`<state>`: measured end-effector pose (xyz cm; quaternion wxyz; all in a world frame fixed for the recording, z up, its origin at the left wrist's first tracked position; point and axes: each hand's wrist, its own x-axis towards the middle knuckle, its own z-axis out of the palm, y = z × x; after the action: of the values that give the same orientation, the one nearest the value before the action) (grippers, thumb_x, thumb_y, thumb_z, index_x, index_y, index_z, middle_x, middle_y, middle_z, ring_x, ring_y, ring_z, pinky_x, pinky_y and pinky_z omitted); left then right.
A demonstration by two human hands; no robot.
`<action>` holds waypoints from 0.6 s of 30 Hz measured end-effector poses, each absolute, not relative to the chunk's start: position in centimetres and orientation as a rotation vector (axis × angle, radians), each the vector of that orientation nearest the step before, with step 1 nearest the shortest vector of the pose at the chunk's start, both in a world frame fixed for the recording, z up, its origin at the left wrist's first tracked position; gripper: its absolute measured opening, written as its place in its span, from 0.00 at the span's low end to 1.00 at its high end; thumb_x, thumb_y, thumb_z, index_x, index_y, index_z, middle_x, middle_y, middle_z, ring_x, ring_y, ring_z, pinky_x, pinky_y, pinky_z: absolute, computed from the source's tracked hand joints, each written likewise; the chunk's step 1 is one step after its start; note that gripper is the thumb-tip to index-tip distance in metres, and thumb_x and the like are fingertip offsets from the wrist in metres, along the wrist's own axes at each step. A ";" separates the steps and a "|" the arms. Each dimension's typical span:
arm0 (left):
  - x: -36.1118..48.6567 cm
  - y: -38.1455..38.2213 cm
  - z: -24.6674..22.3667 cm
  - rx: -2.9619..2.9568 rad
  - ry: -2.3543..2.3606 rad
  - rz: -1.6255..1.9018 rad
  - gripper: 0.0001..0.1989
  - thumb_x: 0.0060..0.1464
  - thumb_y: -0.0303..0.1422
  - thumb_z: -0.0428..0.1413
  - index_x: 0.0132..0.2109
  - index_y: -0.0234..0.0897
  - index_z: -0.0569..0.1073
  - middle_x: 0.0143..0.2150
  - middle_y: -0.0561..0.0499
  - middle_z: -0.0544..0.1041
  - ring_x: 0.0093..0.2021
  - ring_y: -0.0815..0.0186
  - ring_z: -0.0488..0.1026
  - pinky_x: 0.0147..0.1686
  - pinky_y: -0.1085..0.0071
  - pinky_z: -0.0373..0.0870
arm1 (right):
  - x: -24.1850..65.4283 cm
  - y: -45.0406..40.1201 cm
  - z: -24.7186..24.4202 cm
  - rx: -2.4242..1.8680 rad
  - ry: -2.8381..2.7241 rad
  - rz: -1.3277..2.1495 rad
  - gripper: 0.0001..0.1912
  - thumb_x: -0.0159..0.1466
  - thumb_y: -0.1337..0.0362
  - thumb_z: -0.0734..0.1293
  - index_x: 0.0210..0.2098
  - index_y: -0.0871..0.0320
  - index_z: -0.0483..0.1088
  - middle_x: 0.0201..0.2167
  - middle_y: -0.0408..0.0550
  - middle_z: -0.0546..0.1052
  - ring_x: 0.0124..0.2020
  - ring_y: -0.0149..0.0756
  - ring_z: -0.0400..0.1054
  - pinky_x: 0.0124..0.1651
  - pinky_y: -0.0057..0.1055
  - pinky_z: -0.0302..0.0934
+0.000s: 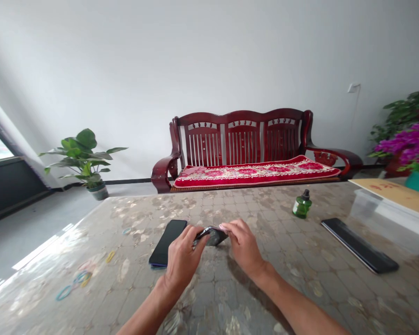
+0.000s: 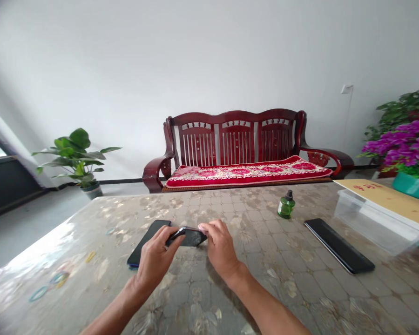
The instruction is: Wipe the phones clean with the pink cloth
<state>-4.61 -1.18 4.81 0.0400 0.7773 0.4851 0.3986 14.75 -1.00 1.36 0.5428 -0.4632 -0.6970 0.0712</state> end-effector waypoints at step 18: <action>-7.8 -3.7 0.5 2.376 1.601 0.767 0.09 0.64 0.39 0.47 0.41 0.45 0.71 0.34 0.53 0.79 0.36 0.62 0.78 0.35 0.73 0.68 | 12.1 -3.3 2.3 -0.977 -2.045 -0.177 0.19 0.66 0.76 0.60 0.52 0.54 0.70 0.43 0.50 0.75 0.45 0.40 0.68 0.49 0.36 0.66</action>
<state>-7.77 -3.66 0.53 0.0877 0.7980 0.5376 0.2576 12.12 -3.28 2.32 0.4208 -0.3901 -0.8160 -0.0706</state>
